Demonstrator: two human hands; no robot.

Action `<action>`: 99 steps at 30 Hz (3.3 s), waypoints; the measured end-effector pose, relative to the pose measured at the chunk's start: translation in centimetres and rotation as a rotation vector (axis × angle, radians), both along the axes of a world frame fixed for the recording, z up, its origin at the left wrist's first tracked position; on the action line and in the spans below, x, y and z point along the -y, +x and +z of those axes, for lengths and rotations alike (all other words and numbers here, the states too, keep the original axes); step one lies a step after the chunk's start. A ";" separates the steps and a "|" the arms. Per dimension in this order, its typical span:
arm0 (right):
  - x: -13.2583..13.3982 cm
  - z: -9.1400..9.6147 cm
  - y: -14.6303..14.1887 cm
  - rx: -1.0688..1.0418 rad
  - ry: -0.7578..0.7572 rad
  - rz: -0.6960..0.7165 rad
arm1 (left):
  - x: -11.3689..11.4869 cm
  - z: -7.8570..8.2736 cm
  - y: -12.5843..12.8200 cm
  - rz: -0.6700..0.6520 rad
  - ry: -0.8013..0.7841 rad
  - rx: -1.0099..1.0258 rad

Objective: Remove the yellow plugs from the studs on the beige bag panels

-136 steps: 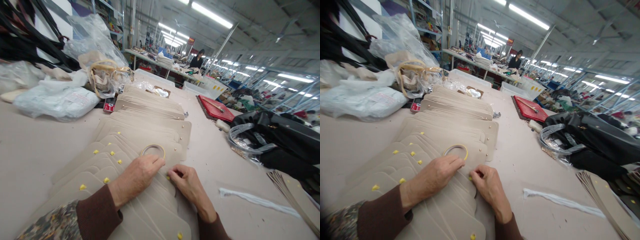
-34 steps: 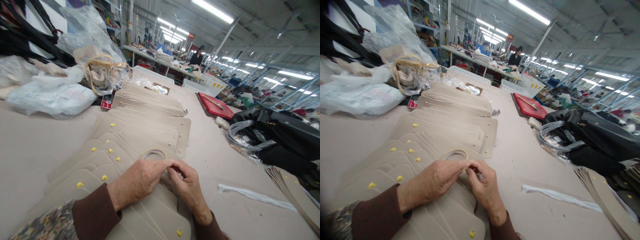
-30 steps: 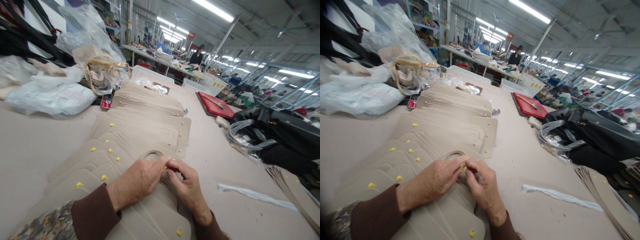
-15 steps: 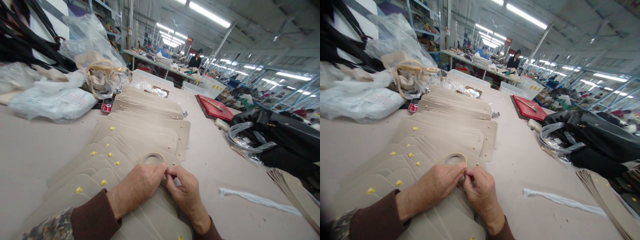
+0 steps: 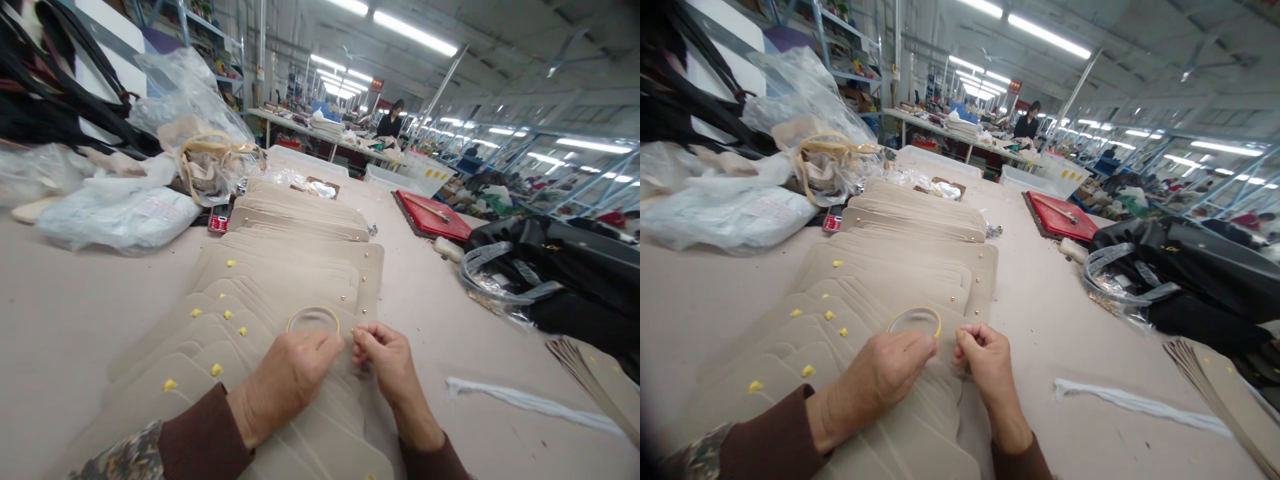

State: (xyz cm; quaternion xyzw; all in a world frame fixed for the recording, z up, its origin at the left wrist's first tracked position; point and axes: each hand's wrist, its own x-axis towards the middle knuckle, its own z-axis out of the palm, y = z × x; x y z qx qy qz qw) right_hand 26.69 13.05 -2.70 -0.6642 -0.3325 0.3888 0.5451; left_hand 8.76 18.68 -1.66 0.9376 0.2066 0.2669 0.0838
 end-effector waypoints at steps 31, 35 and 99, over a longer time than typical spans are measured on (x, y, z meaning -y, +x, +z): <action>-0.4 -1.1 0.9 0.645 -0.100 0.157 | -1.0 0.1 0.3 0.155 -0.137 -0.359; -0.6 -1.3 1.0 0.697 -0.129 0.093 | -0.9 0.1 0.1 0.177 -0.133 -0.328; -4.7 0.8 -2.9 1.359 0.086 0.675 | -0.8 1.0 -1.2 0.141 0.002 0.062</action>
